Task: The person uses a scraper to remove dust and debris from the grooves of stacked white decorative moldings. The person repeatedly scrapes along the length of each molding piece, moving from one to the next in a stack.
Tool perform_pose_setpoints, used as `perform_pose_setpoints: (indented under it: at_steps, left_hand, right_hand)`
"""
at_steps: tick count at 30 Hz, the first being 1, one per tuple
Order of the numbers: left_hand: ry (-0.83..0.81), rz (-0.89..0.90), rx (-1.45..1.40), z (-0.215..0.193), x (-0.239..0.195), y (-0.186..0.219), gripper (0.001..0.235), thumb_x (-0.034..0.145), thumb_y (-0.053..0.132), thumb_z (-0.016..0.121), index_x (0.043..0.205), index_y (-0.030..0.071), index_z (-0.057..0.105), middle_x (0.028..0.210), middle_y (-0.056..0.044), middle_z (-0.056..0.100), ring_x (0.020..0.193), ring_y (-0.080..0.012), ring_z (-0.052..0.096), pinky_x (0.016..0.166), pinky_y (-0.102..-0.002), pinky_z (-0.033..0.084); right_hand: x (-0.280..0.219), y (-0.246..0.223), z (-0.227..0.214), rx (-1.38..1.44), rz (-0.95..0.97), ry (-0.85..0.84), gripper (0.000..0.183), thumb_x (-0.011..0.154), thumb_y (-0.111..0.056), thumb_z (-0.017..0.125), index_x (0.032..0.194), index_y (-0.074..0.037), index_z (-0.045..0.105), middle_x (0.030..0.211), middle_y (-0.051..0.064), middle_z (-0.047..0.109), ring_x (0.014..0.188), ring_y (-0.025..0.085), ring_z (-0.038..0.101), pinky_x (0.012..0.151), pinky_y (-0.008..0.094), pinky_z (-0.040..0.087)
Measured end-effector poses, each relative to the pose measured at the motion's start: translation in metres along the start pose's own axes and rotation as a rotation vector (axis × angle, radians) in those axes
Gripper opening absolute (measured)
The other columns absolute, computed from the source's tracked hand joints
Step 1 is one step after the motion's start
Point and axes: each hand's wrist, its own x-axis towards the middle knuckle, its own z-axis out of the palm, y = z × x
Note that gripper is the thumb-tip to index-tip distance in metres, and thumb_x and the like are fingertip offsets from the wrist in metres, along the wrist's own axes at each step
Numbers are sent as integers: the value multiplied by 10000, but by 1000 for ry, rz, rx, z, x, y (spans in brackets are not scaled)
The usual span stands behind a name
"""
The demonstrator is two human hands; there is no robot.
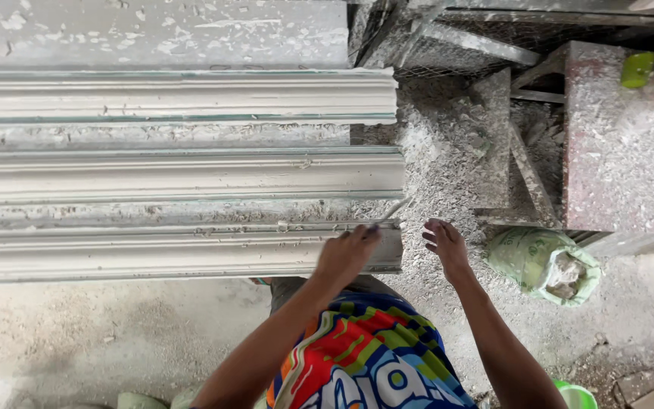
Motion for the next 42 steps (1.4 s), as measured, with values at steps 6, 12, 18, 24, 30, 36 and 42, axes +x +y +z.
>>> perform_pose_setpoints:
  at_steps: [6, 12, 18, 24, 30, 36, 42]
  left_hand:
    - [59, 5, 118, 15, 5, -7, 65, 977, 126, 610, 999, 166, 655, 920, -126, 664, 627, -347, 720, 401, -443, 566]
    - [366, -42, 7, -5, 4, 31, 276, 922, 137, 604, 1151, 280, 664, 1028, -84, 652, 681, -294, 723, 430, -398, 557]
    - [459, -670, -290, -103, -79, -50, 352, 937, 91, 613, 1288, 60, 614, 1021, -206, 674, 796, -455, 710, 594, -524, 585]
    - [771, -1178, -469, -69, -119, -135, 603, 995, 48, 473, 1546, -88, 266, 1189, -290, 433, 858, -456, 666, 617, -530, 556]
    - [763, -1154, -283, -22, -57, -127, 695, 903, -8, 546, 1500, -178, 233, 1203, -388, 439, 1038, -658, 594, 851, -598, 562]
    - [388, -1264, 125, 31, -101, -215, 556, 1030, 72, 454, 1488, -195, 289, 1190, -306, 527, 949, -501, 716, 711, -502, 633]
    - [606, -1487, -288, -90, -147, -279, 522, 1058, 223, 438, 1480, -70, 345, 1223, -304, 548, 942, -576, 680, 710, -644, 580]
  right_hand:
    - [20, 7, 15, 146, 131, -62, 496, 1065, -352, 571, 1420, -7, 540, 1402, 245, 601, 1259, 415, 616, 1055, 580, 480]
    - [89, 28, 5, 108, -169, 48, 273, 1118, -318, 544, 1267, -90, 530, 1353, 114, 571, 1290, 319, 569, 1026, 530, 484]
    - [65, -45, 38, -632, -1011, 146, 250, 1100, -192, 718, 903, -38, 737, 1269, 124, 704, 1191, 387, 641, 1017, 482, 487]
    - [41, -89, 192, -628, -1517, -288, 500, 942, -200, 716, 1375, 28, 612, 1408, 239, 584, 1285, 450, 533, 1110, 558, 394]
    - [-16, -121, 333, -1141, -1365, -625, 666, 912, -286, 675, 1507, -57, 483, 1592, 288, 381, 1471, 564, 295, 1172, 643, 275]
    - [-11, -109, 375, -1464, -1145, -622, 814, 999, -509, 539, 1656, -168, 200, 1723, 201, 114, 1569, 446, 94, 1227, 617, 102]
    - [-11, -101, 374, -1438, -1244, -546, 782, 1003, -488, 526, 1652, -165, 233, 1701, 190, 187, 1555, 446, 151, 1217, 622, 142]
